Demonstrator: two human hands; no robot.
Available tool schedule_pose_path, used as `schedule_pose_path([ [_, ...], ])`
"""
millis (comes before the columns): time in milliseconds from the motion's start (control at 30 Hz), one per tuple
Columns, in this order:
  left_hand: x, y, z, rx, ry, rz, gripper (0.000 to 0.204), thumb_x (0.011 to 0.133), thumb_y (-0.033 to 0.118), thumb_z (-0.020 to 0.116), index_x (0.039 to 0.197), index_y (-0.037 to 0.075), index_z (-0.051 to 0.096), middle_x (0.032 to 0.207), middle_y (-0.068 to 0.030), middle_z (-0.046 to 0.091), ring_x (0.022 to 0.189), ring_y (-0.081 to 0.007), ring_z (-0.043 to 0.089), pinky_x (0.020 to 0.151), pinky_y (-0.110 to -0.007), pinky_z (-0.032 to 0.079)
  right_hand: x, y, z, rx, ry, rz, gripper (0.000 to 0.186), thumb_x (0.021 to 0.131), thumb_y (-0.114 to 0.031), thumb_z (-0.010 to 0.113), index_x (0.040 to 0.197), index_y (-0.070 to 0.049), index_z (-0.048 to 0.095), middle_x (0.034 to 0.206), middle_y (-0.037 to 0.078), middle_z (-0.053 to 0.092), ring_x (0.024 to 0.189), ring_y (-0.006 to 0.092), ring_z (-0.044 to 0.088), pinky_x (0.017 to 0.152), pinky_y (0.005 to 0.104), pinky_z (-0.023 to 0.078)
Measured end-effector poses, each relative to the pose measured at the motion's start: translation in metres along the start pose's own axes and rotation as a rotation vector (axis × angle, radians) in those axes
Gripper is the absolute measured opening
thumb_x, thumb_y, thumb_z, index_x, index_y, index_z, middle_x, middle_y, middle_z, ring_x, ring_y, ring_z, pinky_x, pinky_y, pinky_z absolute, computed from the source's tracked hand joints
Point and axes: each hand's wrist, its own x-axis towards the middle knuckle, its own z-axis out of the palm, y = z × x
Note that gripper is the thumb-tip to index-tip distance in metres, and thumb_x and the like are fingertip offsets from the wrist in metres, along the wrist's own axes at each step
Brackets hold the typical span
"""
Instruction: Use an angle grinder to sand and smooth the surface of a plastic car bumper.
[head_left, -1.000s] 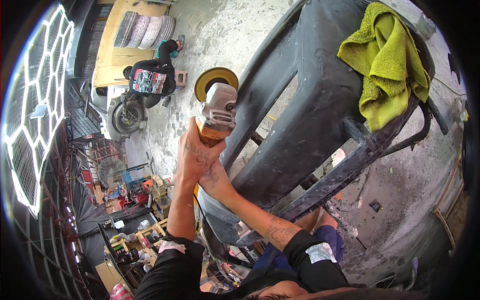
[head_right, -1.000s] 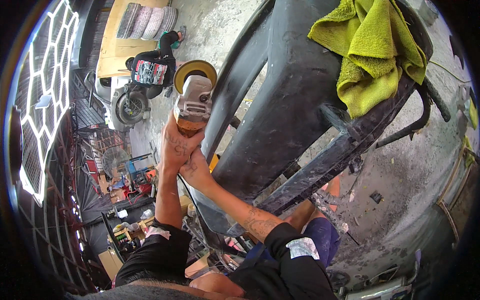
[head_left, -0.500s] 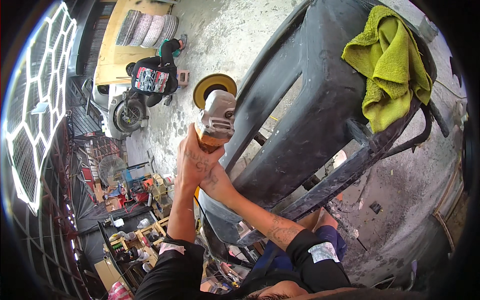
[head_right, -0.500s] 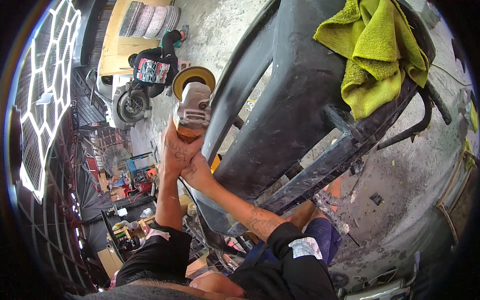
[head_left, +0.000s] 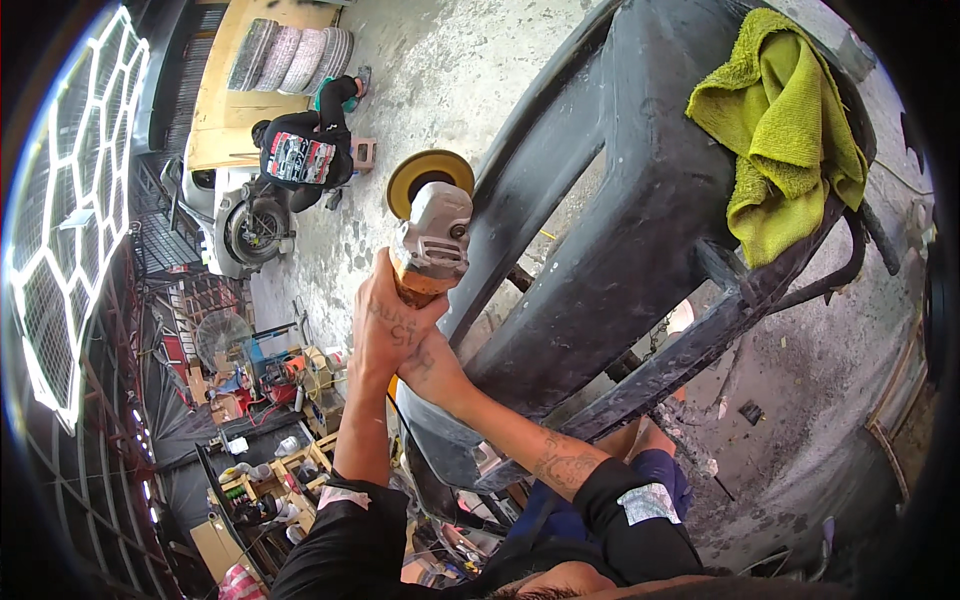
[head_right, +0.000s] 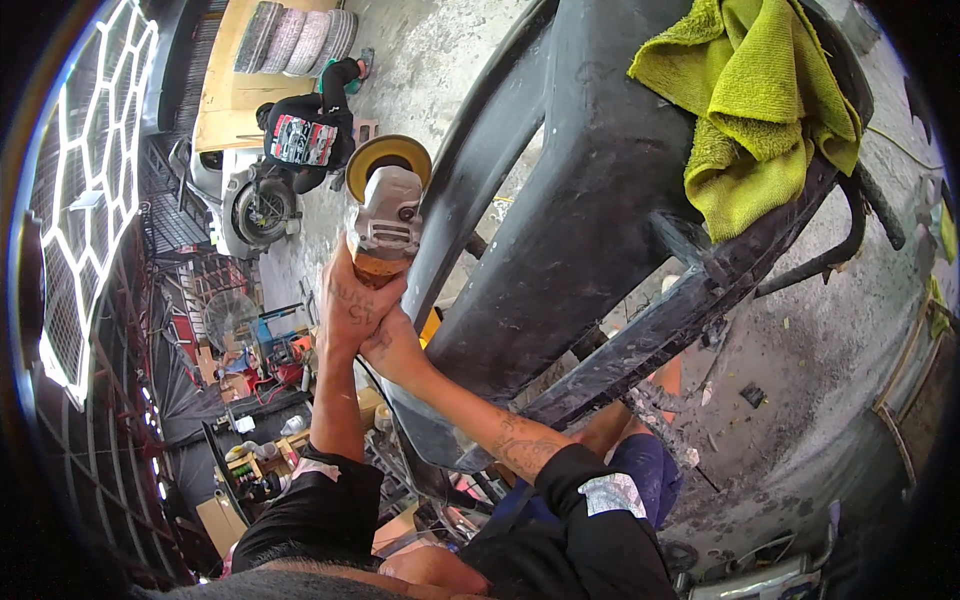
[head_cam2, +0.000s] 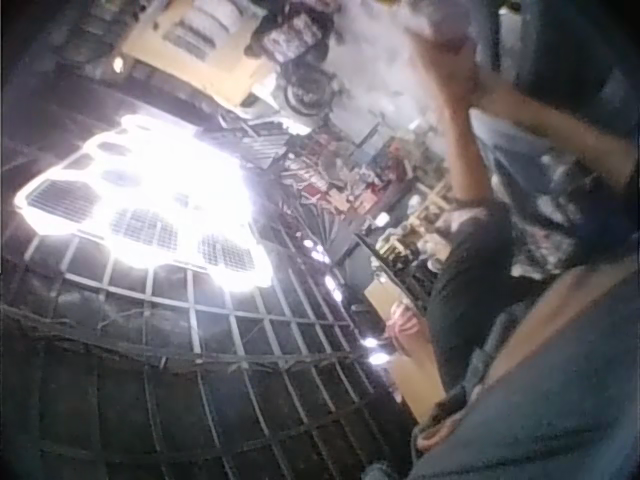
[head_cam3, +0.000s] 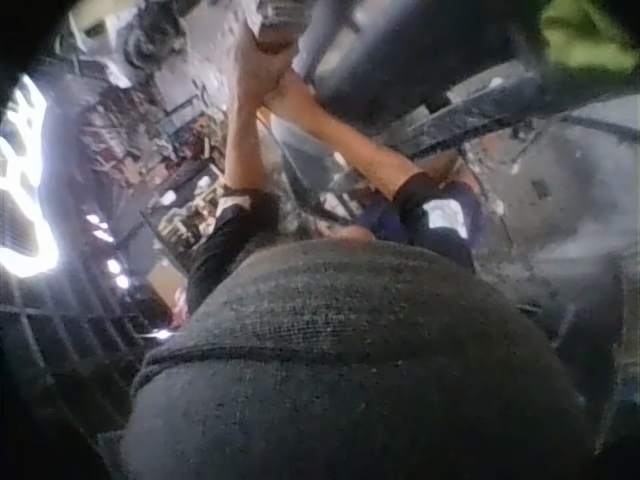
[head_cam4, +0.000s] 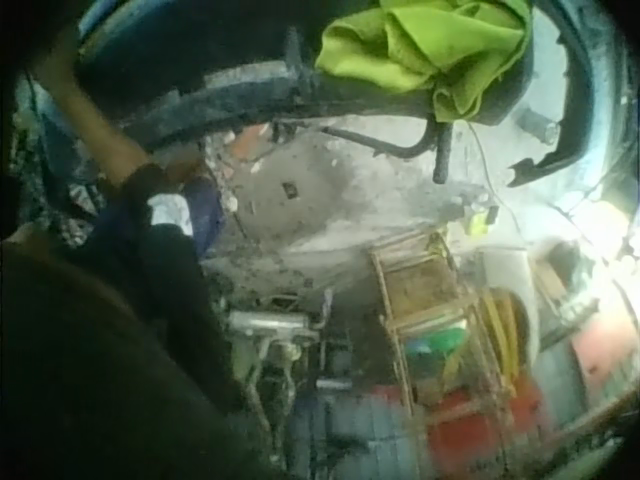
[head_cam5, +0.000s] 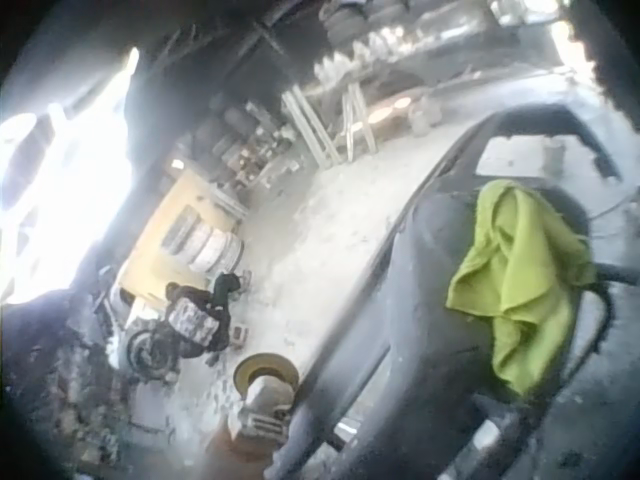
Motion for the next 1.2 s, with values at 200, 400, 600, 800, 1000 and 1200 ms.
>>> schedule_pose_path([
  [200, 0.0, -0.003, -0.001, 0.02, -0.012, 0.006, 0.059, 0.066, 0.022, 0.086, 0.107, 0.0, 0.049, 0.088, -0.0264, 0.07, 0.087, -0.0497, 0.066, 0.075, -0.05, 0.053, -0.001, -0.011, 0.007, 0.032, 0.024, -0.003, 0.062, 0.091, 0.003, 0.067, 0.146, -0.001, 0.039, 0.145, 0.009, 0.051, 0.137, 0.0195, 0.048, 0.114, 0.0349, 0.039],
  [400, -0.002, -0.004, -0.001, -0.008, -0.021, 0.003, 0.059, 0.067, 0.02, 0.085, 0.11, 0.001, 0.05, 0.091, -0.026, 0.07, 0.089, -0.0497, 0.066, 0.076, -0.049, 0.053, 0.001, -0.002, 0.006, 0.011, 0.059, -0.014, 0.066, 0.084, 0.003, 0.072, 0.143, -0.002, 0.041, 0.137, 0.01, 0.057, 0.129, 0.0199, 0.056, 0.106, 0.0341, 0.047],
  [600, -0.007, -0.006, -0.002, -0.023, -0.004, 0.007, 0.058, 0.068, 0.018, 0.085, 0.112, 0.0, 0.051, 0.091, -0.0255, 0.07, 0.09, -0.0489, 0.067, 0.077, -0.048, 0.054, -0.002, 0.001, 0.003, -0.049, 0.019, 0.015, 0.054, 0.088, 0.004, 0.068, 0.138, 0.0, 0.048, 0.136, 0.01, 0.058, 0.129, 0.0197, 0.056, 0.106, 0.0348, 0.046],
  [800, -0.003, 0.001, -0.004, -0.096, 0.058, 0.057, 0.055, 0.068, 0.019, 0.084, 0.11, 0.0, 0.054, 0.092, -0.0247, 0.071, 0.088, -0.0472, 0.068, 0.075, -0.047, 0.054, 0.003, -0.02, 0.006, -0.057, -0.01, -0.031, 0.053, 0.091, 0.006, 0.065, 0.14, 0.0, 0.047, 0.139, 0.009, 0.056, 0.131, 0.0188, 0.054, 0.109, 0.0341, 0.044],
  [1000, 0.018, 0.021, -0.003, -0.096, 0.03, 0.047, 0.053, 0.068, 0.021, 0.084, 0.105, 0.0, 0.051, 0.092, -0.0255, 0.07, 0.089, -0.0494, 0.066, 0.076, -0.05, 0.052, 0.021, -0.039, -0.015, -0.383, -0.035, -0.053, 0.054, 0.088, 0.006, 0.066, 0.139, -0.001, 0.049, 0.136, 0.007, 0.058, 0.127, 0.018, 0.056, 0.106, 0.0333, 0.046],
  [1200, 0.026, 0.026, 0.0, -0.075, 0.007, 0.065, 0.055, 0.067, 0.021, 0.084, 0.107, -0.001, 0.052, 0.087, -0.0265, 0.069, 0.087, -0.05, 0.066, 0.075, -0.05, 0.053, 0.02, -0.032, -0.013, -0.135, 0.032, -0.01, 0.043, 0.098, -0.004, 0.057, 0.14, -0.003, 0.048, 0.137, 0.005, 0.058, 0.13, 0.0178, 0.055, 0.11, 0.0341, 0.044],
])
